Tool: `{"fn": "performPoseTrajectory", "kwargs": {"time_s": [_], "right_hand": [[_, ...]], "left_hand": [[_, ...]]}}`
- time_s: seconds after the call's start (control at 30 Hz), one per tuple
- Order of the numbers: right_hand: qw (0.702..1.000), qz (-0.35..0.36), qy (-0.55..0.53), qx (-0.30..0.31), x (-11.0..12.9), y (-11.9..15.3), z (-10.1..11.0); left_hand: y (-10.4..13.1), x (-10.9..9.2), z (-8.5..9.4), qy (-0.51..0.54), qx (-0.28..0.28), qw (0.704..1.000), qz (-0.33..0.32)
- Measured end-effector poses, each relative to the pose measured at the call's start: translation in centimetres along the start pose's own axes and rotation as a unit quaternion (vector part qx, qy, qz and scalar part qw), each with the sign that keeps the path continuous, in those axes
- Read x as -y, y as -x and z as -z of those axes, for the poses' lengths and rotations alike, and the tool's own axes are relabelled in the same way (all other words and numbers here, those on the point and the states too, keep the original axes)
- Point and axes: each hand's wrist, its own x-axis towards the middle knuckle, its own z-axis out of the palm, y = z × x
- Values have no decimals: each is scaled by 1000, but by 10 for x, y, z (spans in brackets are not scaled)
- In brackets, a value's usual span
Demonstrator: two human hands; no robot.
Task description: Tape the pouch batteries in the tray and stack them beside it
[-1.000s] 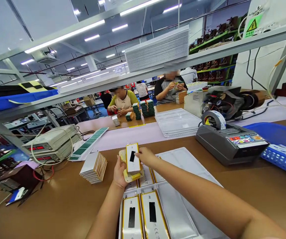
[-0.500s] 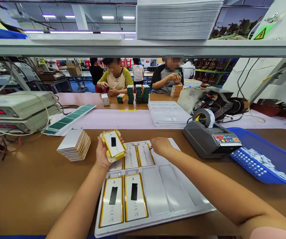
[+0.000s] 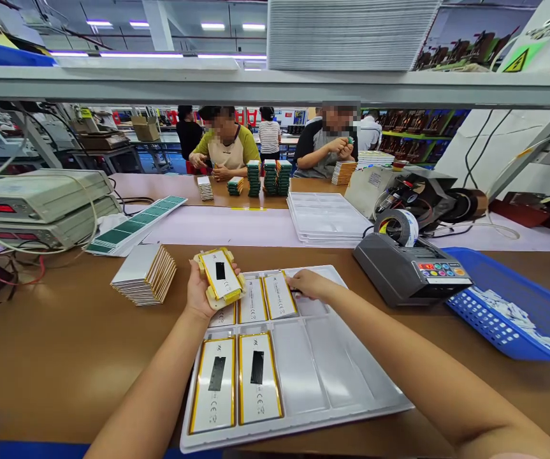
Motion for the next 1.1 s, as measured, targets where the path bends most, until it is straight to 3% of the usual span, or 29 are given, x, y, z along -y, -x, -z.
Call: {"fn": "performPoseTrajectory", "kwargs": {"time_s": [0.17,0.3,0.4,0.5,0.6,0.7,0.83,0.93,1.1], "right_hand": [[995,11,-94,9,25,2,10],[984,83,-150,-37,73,-5,22],[976,140,-158,-54,112,-12,12],[977,158,-129,-59,134,-7,-3],[970,192,7,-151,128,14,-7],[942,188,164,-224,102,42,-6],[959,122,235,-103,61,78,-16],[959,110,262,-23,43,102,-33],[957,111,268,-19,38,124,-52]], "left_hand": [[2,0,2,9,-12,1000,9],[4,0,1,19,23,999,36],[5,-1,-1,24,39,998,36],[8,-2,0,21,50,998,30],[11,-4,0,24,72,997,17],[13,-4,-1,13,88,996,25],[11,0,-2,5,82,997,10],[6,3,1,-4,34,999,-5],[1,6,4,-14,1,1000,-9]]}}
